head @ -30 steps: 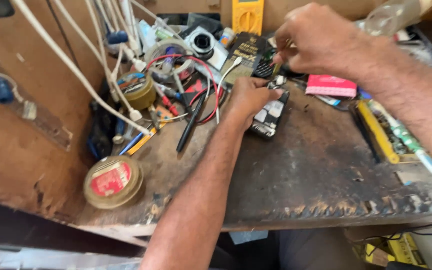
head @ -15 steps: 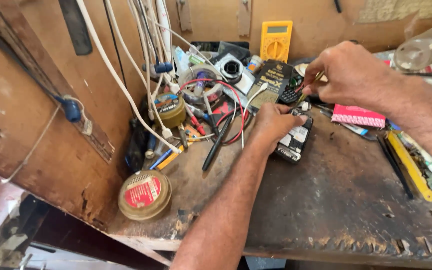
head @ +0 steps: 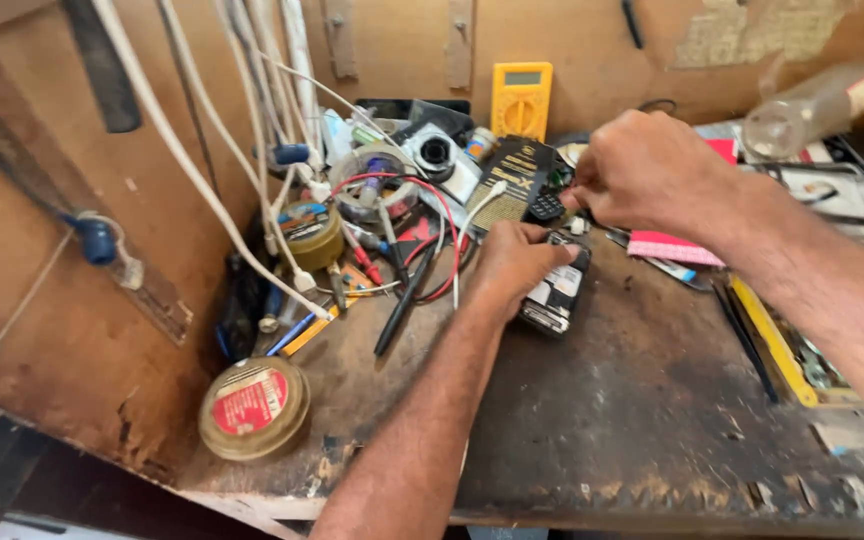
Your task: The person uses a soldering iron to work on a small circuit board, then connects a white USB cable to the board and continues to manipulate it with both hands. The person also uses a small brush to clean the board.
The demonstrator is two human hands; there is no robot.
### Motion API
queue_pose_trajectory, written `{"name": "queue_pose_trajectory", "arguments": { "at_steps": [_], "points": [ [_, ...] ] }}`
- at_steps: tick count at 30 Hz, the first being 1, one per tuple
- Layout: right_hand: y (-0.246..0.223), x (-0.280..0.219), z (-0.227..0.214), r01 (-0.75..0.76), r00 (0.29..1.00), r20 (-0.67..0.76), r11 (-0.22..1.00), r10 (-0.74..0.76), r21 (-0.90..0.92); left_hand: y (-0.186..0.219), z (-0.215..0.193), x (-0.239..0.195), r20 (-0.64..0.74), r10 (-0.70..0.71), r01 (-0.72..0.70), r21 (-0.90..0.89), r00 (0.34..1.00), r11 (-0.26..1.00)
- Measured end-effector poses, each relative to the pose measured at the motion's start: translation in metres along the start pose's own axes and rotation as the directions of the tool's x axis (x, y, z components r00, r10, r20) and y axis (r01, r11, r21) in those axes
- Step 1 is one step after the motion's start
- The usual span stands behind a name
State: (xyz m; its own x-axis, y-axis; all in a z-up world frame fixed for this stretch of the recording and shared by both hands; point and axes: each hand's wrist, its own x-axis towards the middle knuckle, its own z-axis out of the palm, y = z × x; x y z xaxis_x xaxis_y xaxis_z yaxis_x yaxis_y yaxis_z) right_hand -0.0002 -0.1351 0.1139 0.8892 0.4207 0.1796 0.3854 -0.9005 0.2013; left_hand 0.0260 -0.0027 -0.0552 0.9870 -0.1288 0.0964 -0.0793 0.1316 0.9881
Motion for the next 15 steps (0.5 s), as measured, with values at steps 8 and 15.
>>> {"name": "queue_pose_trajectory", "arguments": {
  "at_steps": [8,15],
  "points": [
    [0.001,-0.006,-0.002,0.236,0.965,-0.156,0.959,-0.212,0.157,0.009,0.001,-0.007,0.020,0.028,-0.027,-0.063,0.999,0.998],
    [-0.004,-0.001,-0.005,0.037,0.999,-0.020,0.999,-0.036,0.034,0.012,-0.003,-0.009,0.032,0.002,0.000,-0.063,0.999,0.998]
  ]
}}
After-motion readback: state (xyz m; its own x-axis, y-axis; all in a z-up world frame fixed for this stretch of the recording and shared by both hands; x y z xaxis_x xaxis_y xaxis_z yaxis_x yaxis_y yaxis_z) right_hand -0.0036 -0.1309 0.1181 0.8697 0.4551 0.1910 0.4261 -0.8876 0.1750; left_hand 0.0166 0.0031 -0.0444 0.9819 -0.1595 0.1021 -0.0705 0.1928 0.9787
